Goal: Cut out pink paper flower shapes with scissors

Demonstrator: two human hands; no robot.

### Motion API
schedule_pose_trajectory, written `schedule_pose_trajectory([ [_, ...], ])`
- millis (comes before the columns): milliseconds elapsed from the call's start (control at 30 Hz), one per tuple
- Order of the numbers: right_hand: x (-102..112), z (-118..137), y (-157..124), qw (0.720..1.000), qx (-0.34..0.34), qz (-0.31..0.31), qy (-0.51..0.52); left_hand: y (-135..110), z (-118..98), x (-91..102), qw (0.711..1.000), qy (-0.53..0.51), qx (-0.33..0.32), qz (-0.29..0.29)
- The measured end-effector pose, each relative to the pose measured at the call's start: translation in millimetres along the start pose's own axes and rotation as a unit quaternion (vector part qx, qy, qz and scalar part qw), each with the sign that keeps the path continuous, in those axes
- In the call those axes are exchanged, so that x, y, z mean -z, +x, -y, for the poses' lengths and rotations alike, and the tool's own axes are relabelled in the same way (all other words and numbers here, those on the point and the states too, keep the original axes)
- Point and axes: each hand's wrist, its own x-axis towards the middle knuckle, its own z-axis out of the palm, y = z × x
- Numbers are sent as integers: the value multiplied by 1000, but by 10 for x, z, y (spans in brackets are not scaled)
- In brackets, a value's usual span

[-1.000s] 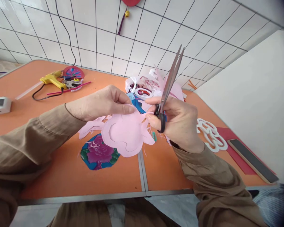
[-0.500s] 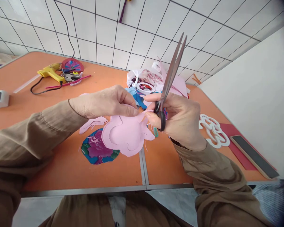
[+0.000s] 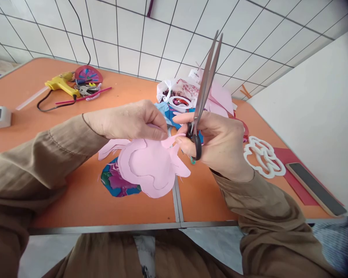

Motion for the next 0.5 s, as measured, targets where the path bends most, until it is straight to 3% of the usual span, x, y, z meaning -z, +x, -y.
schedule_pose_trajectory([
  [333, -23, 37, 16, 999, -23, -12, 19, 2, 44, 0, 1000, 17, -21, 0],
  [500, 56, 51, 61, 997, -46, -40, 55, 2, 46, 10, 999, -10, 1, -45],
])
